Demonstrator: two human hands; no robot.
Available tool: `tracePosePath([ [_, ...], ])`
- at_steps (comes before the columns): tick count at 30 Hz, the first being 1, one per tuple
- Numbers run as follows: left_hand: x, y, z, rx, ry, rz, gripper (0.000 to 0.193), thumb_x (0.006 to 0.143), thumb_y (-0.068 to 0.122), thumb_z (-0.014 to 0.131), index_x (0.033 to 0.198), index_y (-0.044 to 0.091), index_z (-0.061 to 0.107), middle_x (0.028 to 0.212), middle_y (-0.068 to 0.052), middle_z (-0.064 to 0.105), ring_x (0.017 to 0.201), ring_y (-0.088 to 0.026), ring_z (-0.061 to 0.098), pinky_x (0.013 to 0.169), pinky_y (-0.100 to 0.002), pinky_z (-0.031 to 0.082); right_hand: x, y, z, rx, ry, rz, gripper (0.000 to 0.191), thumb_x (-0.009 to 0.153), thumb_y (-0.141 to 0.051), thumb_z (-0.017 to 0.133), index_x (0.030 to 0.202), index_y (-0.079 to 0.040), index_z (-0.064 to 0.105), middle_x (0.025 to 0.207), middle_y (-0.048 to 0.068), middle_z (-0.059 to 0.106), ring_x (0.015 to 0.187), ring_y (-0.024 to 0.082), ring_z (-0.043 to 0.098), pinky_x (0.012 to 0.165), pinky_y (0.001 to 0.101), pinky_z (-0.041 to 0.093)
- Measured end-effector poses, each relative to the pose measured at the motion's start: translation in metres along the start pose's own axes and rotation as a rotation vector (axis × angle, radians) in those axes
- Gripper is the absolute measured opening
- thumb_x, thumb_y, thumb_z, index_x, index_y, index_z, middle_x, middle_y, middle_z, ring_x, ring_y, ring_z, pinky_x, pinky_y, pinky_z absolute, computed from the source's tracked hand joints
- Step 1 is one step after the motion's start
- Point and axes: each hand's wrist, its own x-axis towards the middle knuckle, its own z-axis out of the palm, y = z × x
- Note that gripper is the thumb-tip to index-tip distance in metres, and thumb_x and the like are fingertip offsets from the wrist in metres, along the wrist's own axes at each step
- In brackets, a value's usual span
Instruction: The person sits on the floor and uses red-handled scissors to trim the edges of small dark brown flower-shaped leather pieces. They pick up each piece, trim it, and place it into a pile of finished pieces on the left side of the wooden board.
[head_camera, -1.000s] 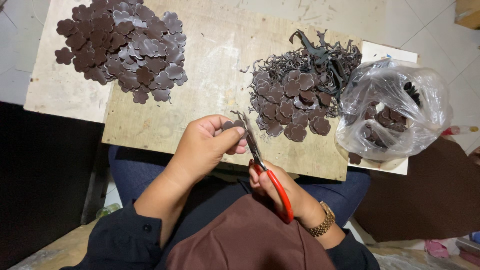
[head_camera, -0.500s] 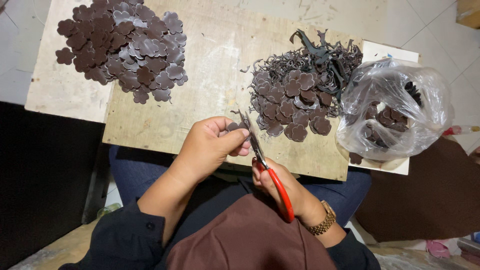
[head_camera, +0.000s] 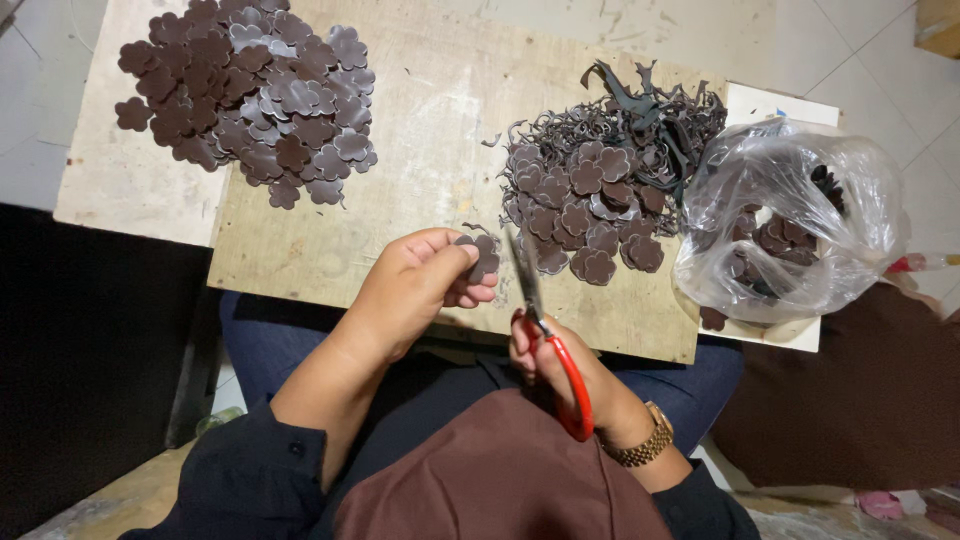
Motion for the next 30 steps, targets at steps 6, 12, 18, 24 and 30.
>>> tracePosePath([
  [6, 0.003, -0.005, -0.004, -0.006, -0.019, 0.047, 0.020, 0.098, 0.014, 0.056, 0.107, 0.001, 0.068, 0.095, -0.009, 0.076, 0.080, -0.013, 0.072, 0.071, -0.026, 0.056, -0.003, 0.025, -0.020, 0.015, 0.136, -0.060, 0.049, 0.103, -0.058, 0.050, 0.109, -0.009, 0.049, 0.090, -0.001, 0.045, 0.080, 0.010, 0.041, 0.072, 0.0257, 0.039],
  [12, 0.004, -0.012, -0.004, -0.040, -0.029, 0.150, 0.013, 0.095, 0.008, 0.064, 0.106, 0.003, 0.064, 0.094, -0.009, 0.075, 0.082, -0.014, 0.072, 0.072, -0.025, 0.057, 0.001, 0.038, -0.037, 0.113, 0.269, -0.002, 0.045, 0.106, -0.055, 0.047, 0.105, -0.010, 0.048, 0.088, 0.001, 0.047, 0.075, 0.011, 0.044, 0.068, 0.0262, 0.039],
  [18, -0.003, -0.011, 0.001, -0.007, -0.073, 0.097, 0.013, 0.094, 0.010, 0.069, 0.104, 0.001, 0.067, 0.094, -0.004, 0.073, 0.083, -0.011, 0.068, 0.074, -0.024, 0.055, -0.008, 0.008, -0.020, -0.092, 0.060, 0.068, 0.058, 0.101, -0.058, 0.052, 0.121, -0.004, 0.053, 0.102, 0.003, 0.055, 0.091, 0.013, 0.053, 0.083, 0.0290, 0.049],
  [24, -0.012, -0.002, 0.013, -0.046, -0.072, 0.144, 0.015, 0.093, 0.008, 0.069, 0.106, 0.001, 0.066, 0.096, -0.005, 0.073, 0.084, -0.011, 0.070, 0.075, -0.026, 0.058, -0.003, -0.022, 0.005, -0.226, -0.063, 0.010, 0.067, 0.102, -0.064, 0.050, 0.129, -0.002, 0.049, 0.110, 0.005, 0.053, 0.098, 0.013, 0.052, 0.090, 0.0295, 0.049],
  [30, -0.020, 0.001, 0.021, -0.034, -0.027, 0.278, 0.023, 0.092, 0.001, 0.069, 0.112, -0.003, 0.060, 0.100, -0.009, 0.073, 0.087, -0.011, 0.071, 0.079, -0.026, 0.060, 0.002, -0.031, 0.012, -0.312, -0.040, 0.013, 0.073, 0.100, -0.068, 0.047, 0.129, -0.001, 0.049, 0.107, 0.006, 0.053, 0.095, 0.014, 0.051, 0.086, 0.0293, 0.049],
])
